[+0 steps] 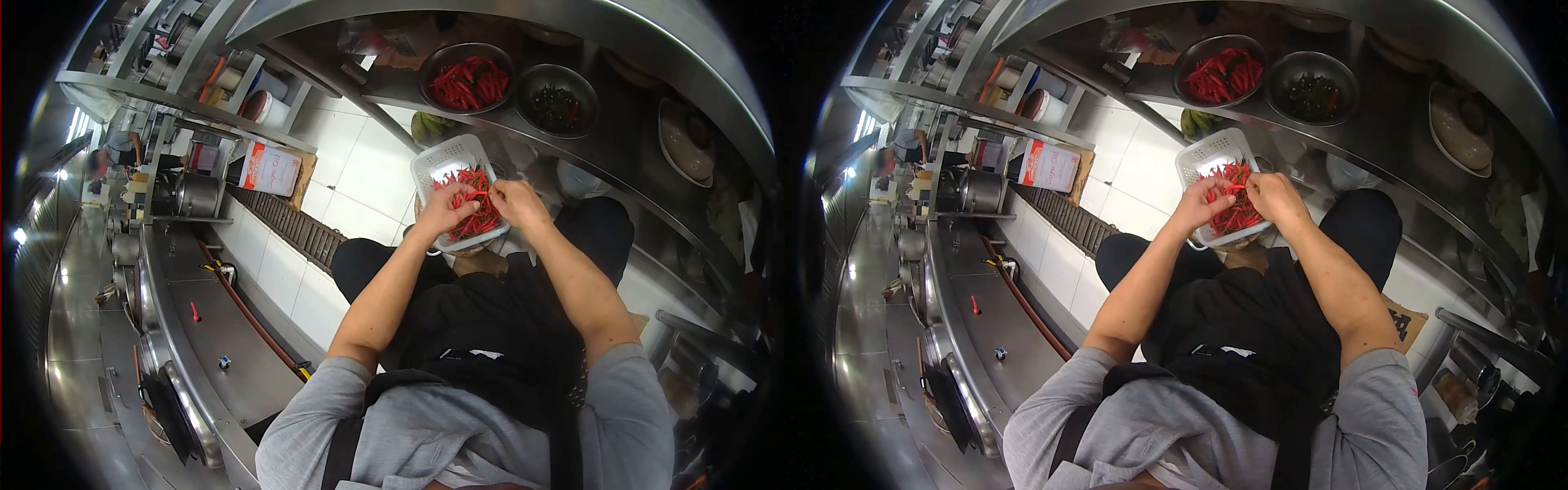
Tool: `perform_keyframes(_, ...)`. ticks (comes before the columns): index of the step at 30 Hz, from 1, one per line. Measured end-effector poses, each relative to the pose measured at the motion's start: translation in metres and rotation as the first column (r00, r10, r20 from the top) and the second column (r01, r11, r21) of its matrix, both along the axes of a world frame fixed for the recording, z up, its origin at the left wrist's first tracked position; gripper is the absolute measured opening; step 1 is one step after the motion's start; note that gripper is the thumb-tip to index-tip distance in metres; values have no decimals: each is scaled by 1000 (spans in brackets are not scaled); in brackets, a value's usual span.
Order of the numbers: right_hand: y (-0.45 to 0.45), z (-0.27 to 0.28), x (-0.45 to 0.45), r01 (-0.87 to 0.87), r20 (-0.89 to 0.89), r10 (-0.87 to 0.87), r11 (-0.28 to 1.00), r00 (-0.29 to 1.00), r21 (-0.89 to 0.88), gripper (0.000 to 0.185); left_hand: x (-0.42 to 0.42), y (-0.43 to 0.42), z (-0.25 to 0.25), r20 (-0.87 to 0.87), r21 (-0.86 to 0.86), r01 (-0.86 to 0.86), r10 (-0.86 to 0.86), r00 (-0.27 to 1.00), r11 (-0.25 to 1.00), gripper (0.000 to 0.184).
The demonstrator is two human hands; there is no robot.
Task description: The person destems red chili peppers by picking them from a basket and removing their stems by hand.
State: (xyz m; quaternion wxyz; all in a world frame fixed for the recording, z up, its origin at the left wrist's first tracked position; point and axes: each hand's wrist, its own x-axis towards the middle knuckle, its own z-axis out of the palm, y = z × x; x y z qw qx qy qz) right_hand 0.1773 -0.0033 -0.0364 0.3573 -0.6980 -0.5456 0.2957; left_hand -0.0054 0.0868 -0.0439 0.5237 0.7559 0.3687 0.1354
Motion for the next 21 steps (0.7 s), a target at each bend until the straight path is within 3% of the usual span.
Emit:
perform_keyframes(6,-4,5,0,-17,-47,20,998,999,59,20,16,-8,-11,222,-140,-212,239,945,967,19)
perform_keyframes(8,-5,10,0,-13,-63,16,999,998,51,18,17,-12,-1,241,-450,-202,336,910,870,10)
perform_keyframes(9,-6,13,0,-11,-80,14,999,997,43,16,18,-14,2,241,-450,-203,336,910,870,10)
perform_keyframes(11,-8,16,0,-25,-89,34,995,995,99,15,19,-18,9,265,-617,-186,425,866,764,8)
perform_keyframes(12,-9,18,0,-38,-94,53,987,994,154,14,18,-20,9,264,-617,-188,426,865,764,8)
perform_keyframes(14,-10,20,-2,-81,-77,96,979,992,185,12,15,-26,10,282,-795,-117,534,797,595,8)
perform_keyframes(15,-10,21,-2,-122,-58,137,969,989,214,12,12,-27,6,282,-796,-116,534,797,594,8)
perform_keyframes(17,-9,11,-4,-170,-21,181,953,983,249,12,6,-29,-8,323,-883,20,576,751,468,8)
perform_keyframes(21,-15,13,-13,-353,71,348,888,935,295,12,-7,-24,-24,337,-912,101,583,740,398,10)
